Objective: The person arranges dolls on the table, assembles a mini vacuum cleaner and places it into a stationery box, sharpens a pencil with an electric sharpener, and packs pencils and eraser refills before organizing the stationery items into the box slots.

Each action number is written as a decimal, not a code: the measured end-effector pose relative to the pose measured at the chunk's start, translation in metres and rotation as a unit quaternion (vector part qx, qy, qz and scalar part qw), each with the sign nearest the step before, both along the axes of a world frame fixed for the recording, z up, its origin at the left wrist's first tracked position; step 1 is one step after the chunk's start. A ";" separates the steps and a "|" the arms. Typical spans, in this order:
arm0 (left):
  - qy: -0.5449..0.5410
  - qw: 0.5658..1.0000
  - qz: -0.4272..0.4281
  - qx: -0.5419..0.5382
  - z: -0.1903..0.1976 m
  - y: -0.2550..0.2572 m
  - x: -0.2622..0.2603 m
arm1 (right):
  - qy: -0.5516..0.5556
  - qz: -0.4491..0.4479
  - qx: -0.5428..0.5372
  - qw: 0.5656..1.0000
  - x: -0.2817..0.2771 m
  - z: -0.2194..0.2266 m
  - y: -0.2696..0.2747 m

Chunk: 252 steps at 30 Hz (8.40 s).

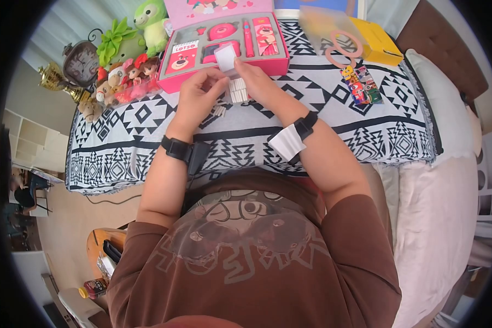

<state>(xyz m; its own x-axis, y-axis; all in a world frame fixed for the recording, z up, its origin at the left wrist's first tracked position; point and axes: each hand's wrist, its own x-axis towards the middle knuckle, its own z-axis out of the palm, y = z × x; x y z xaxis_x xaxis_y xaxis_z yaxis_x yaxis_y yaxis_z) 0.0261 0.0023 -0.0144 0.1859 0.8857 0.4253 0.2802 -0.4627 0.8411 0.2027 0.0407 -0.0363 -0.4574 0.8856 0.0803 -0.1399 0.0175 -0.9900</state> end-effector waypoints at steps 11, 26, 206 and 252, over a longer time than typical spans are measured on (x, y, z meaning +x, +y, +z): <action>0.054 0.997 -0.031 0.038 -0.003 0.002 0.001 | -0.003 -0.026 0.015 1.000 -0.001 0.005 -0.006; 0.101 0.993 -0.022 0.055 -0.005 0.004 0.001 | 0.005 -0.003 0.007 1.000 0.001 0.001 0.000; -0.070 0.989 -0.093 -0.095 -0.008 0.006 -0.001 | 0.051 0.005 -0.034 0.998 0.000 0.005 -0.004; 0.261 0.962 0.035 -0.071 -0.013 0.008 -0.010 | 0.090 -0.077 -0.024 0.993 0.002 0.004 0.003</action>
<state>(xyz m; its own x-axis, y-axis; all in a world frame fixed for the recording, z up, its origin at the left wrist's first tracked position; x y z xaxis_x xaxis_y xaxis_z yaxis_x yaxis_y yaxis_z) 0.0160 0.0106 -0.0278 0.2792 0.9460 0.1645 0.7077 -0.3186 0.6307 0.2052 0.0436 -0.0323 -0.2982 0.9487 0.1056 -0.3147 0.0067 -0.9492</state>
